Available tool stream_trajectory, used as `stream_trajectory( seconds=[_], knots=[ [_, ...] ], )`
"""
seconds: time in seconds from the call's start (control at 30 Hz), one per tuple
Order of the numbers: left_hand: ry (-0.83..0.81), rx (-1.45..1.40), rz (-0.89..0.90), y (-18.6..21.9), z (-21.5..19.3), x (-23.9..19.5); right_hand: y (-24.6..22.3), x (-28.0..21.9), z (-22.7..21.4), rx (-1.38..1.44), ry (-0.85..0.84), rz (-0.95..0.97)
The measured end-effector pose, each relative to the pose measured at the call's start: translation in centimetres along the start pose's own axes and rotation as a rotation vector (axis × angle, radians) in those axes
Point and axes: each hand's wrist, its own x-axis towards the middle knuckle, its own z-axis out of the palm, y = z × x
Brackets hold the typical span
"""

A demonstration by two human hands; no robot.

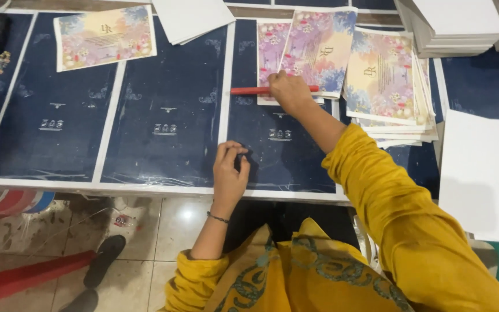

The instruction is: Manually folding and creasing printed invitations using a hand tool and organizing them into stacks.

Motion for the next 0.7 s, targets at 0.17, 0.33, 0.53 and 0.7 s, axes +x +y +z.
stream_trajectory(
  seconds=[0.17,0.33,0.53,0.7],
  knots=[
    [-0.017,-0.015,-0.005,-0.3,0.3,-0.1,2.0,0.8,-0.5,0.185,-0.194,-0.009],
    [-0.023,-0.034,-0.007,-0.1,0.1,-0.2,0.2,0.8,1.1,0.028,-0.076,-0.025],
    [0.009,-0.079,0.049,-1.0,0.4,-0.4,1.9,0.9,-0.3,0.178,-0.081,0.142],
    [0.034,-0.122,0.109,-0.6,0.3,-0.3,0.5,-3.8,-10.7,0.626,0.18,0.33]
  ],
)
